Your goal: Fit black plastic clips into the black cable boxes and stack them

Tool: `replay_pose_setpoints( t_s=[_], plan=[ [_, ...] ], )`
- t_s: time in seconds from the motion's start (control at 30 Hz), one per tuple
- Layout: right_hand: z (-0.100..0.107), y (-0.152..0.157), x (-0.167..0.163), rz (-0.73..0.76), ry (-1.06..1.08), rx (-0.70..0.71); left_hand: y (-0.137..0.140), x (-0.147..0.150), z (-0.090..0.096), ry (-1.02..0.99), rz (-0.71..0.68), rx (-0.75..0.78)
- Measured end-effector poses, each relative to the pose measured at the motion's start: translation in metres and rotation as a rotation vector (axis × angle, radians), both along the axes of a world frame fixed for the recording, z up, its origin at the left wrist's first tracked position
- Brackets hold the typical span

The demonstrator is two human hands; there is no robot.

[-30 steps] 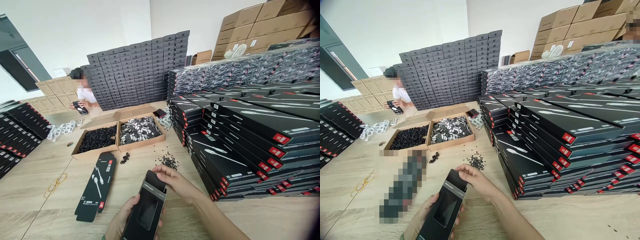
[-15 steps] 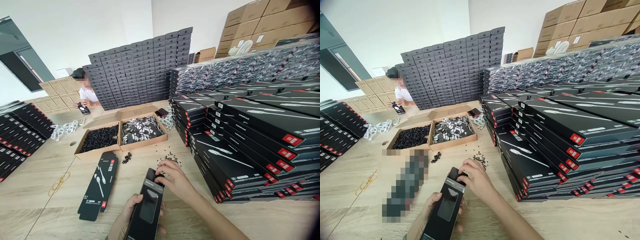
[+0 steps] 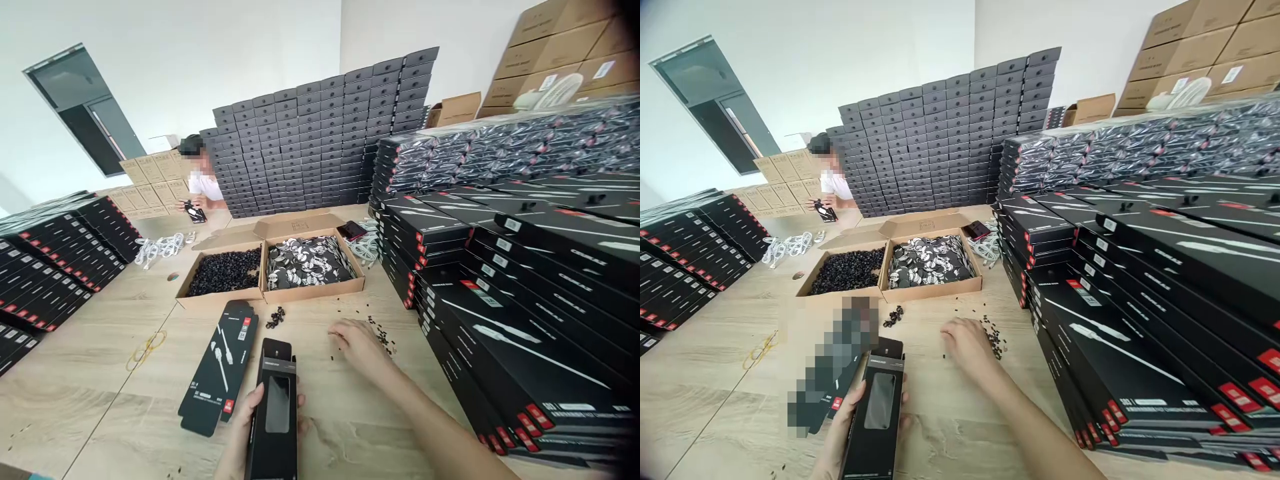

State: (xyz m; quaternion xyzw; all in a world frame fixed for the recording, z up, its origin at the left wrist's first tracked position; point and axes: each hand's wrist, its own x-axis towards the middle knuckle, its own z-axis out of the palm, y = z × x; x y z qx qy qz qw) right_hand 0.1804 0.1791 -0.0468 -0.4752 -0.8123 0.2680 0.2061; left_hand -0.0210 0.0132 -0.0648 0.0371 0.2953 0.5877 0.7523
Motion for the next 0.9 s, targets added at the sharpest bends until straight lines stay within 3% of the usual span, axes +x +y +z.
replay_pose_setpoints(
  t_s=[0.2, 0.33, 0.53, 0.67, 0.9],
  plan=[
    [-0.013, 0.024, -0.110, -0.135, -0.041, 0.002, -0.011, -0.012, 0.001, 0.033, 0.159, 0.024],
    [-0.025, 0.022, -0.137, -0.166, -0.046, 0.027, -0.015, -0.014, -0.001, 0.082, 0.224, -0.039],
    [-0.022, 0.019, -0.122, -0.078, 0.113, 0.006, -0.013, -0.007, 0.002, 0.140, 0.128, -0.076],
    [-0.001, 0.008, -0.092, -0.003, 0.303, -0.084, -0.006, 0.002, 0.004, 0.177, 0.172, -0.036],
    [0.041, -0.047, -0.045, 0.161, 0.607, -0.295, 0.000, 0.015, 0.008, 0.295, 0.116, -0.008]
  ],
)
